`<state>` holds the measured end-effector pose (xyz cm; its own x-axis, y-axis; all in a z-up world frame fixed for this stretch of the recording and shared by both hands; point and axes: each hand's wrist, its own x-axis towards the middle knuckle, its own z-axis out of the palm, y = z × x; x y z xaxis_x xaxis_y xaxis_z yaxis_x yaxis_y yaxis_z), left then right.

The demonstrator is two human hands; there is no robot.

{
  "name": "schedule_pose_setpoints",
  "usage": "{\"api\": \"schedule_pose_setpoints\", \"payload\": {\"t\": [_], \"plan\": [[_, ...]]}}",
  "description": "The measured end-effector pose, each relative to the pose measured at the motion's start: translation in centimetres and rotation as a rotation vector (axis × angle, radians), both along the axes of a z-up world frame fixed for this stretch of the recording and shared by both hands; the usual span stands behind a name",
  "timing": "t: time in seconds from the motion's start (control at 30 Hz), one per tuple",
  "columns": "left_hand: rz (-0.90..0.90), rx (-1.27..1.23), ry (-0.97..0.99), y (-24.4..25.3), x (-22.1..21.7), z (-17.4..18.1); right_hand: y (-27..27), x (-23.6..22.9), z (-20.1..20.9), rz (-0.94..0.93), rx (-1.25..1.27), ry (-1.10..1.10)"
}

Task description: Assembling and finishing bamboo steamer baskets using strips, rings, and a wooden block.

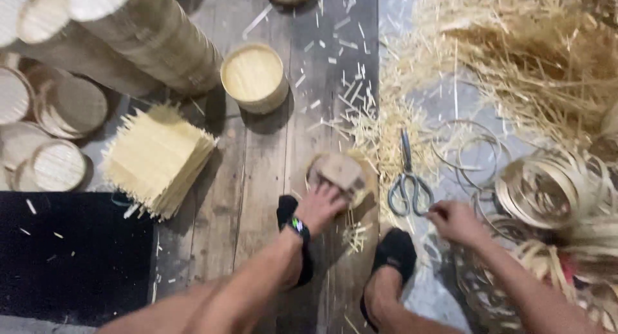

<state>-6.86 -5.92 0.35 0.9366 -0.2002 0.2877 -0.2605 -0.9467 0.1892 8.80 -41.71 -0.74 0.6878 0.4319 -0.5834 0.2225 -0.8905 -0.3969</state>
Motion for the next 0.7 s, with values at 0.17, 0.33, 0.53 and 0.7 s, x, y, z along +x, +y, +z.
{"api": "schedule_pose_setpoints", "payload": {"t": [0.17,0.33,0.53,0.7], "plan": [[-0.022,-0.107,0.313,-1.3,-1.8,2.2,4.2,-3.0,-6.0,-0.185,0.218,-0.394],[0.491,-0.269,0.183,-3.5,4.2,2.7,5.3,-2.0,-8.3,-0.355,0.089,-0.236],[0.533,-0.331,0.251,-3.0,5.5,5.2,4.6,1.0,-5.4,-0.445,-0.107,0.129],[0.417,-0.302,0.120,-2.7,5.4,1.1,-1.5,0.7,-11.6,-0.356,0.401,0.253]]}}
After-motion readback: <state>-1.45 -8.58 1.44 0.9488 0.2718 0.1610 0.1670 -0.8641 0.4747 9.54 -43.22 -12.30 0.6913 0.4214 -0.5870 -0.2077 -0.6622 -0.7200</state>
